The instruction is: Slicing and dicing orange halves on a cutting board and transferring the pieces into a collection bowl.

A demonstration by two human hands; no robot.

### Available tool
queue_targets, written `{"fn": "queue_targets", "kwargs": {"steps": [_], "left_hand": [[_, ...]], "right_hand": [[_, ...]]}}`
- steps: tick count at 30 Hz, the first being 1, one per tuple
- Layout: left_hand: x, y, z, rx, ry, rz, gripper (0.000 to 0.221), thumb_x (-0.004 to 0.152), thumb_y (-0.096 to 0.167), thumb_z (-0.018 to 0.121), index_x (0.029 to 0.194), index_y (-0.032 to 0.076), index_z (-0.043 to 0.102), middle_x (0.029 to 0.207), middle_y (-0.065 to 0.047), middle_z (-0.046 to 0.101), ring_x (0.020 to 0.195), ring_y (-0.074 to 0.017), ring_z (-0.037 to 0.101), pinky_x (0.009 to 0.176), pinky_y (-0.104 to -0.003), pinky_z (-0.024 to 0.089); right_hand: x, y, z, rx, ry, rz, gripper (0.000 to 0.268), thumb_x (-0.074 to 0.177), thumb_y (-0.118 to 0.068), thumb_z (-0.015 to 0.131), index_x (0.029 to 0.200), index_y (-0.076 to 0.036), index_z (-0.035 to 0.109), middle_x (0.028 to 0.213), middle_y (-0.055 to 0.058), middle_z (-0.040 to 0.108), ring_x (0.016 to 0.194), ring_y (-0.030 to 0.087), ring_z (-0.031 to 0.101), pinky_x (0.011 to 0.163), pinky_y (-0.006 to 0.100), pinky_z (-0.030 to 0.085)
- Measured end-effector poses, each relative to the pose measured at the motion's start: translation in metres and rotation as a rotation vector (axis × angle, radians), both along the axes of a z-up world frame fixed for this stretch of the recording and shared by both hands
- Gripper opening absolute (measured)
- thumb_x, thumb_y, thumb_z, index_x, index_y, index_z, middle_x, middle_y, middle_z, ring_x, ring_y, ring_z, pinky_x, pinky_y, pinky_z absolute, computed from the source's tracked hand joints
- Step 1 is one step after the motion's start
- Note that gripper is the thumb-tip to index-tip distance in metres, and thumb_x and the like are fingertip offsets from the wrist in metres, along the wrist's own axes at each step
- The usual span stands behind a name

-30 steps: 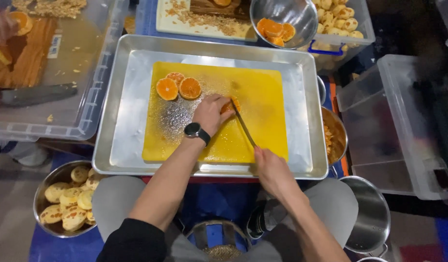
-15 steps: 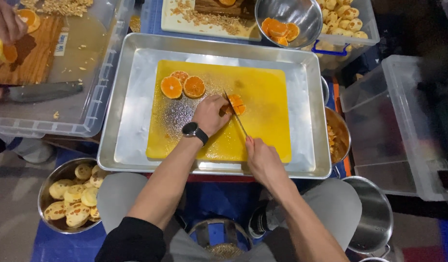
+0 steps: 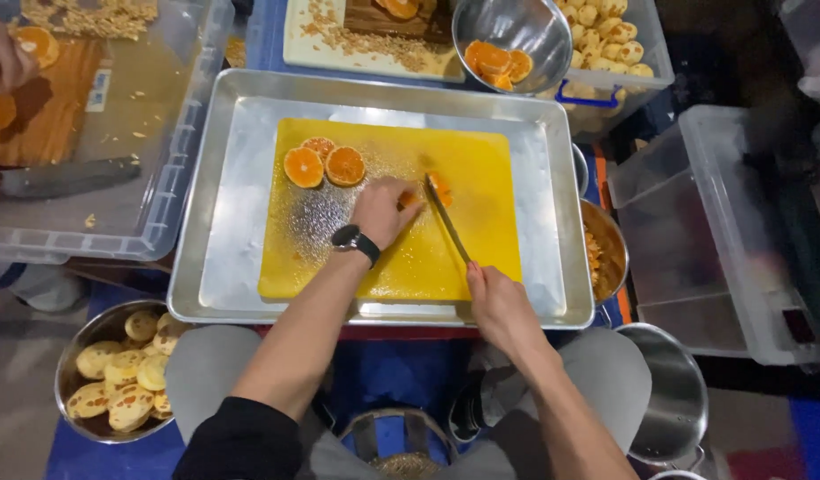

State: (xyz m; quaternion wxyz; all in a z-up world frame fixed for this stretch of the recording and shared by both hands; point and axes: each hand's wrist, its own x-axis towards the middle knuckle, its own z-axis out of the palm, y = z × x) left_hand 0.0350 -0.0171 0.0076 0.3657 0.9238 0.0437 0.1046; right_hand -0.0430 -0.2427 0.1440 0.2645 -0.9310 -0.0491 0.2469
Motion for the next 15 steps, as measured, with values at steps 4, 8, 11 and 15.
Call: {"fn": "queue_targets", "kwargs": {"steps": [4, 8, 11, 15], "left_hand": [[0.015, -0.014, -0.011, -0.066, -0.005, -0.014, 0.024, 0.089, 0.022, 0.081, 0.110, 0.012, 0.077, 0.100, -0.009, 0.074, 0.096, -0.0269, 0.073, 0.082, -0.034, 0.063], [-0.001, -0.011, -0.003, 0.012, -0.020, -0.136, 0.037, 0.086, 0.033, 0.083, 0.115, 0.014, 0.072, 0.107, -0.010, 0.069, 0.103, -0.0305, 0.069, 0.087, -0.040, 0.061], [-0.053, 0.016, 0.051, 0.216, 0.043, -0.256, 0.067, 0.070, 0.055, 0.091, 0.120, 0.018, 0.066, 0.116, -0.007, 0.062, 0.113, -0.0290, 0.062, 0.095, -0.043, 0.057], [-0.095, 0.050, 0.063, 0.483, 0.174, -0.432, 0.079, 0.062, 0.052, 0.093, 0.126, 0.022, 0.058, 0.124, -0.004, 0.054, 0.118, -0.0303, 0.059, 0.100, -0.047, 0.055]], "right_hand": [[0.003, -0.009, 0.005, -0.009, 0.002, -0.055, 0.051, 0.110, -0.039, 0.037, 0.112, 0.000, 0.070, 0.097, 0.029, 0.073, 0.107, 0.048, 0.070, 0.092, 0.056, 0.055], [0.019, -0.031, -0.007, -0.078, -0.067, -0.050, 0.049, 0.097, -0.050, 0.063, 0.108, -0.002, 0.063, 0.093, 0.031, 0.070, 0.109, 0.053, 0.066, 0.094, 0.059, 0.052], [0.032, -0.039, -0.007, 0.000, -0.060, -0.050, 0.048, 0.079, -0.029, 0.088, 0.101, -0.006, 0.053, 0.104, 0.033, 0.070, 0.116, 0.052, 0.066, 0.098, 0.053, 0.054], [0.033, -0.044, -0.003, 0.008, -0.029, 0.017, 0.052, 0.070, -0.013, 0.092, 0.099, -0.008, 0.049, 0.112, 0.034, 0.070, 0.120, 0.052, 0.064, 0.100, 0.054, 0.055]]}}
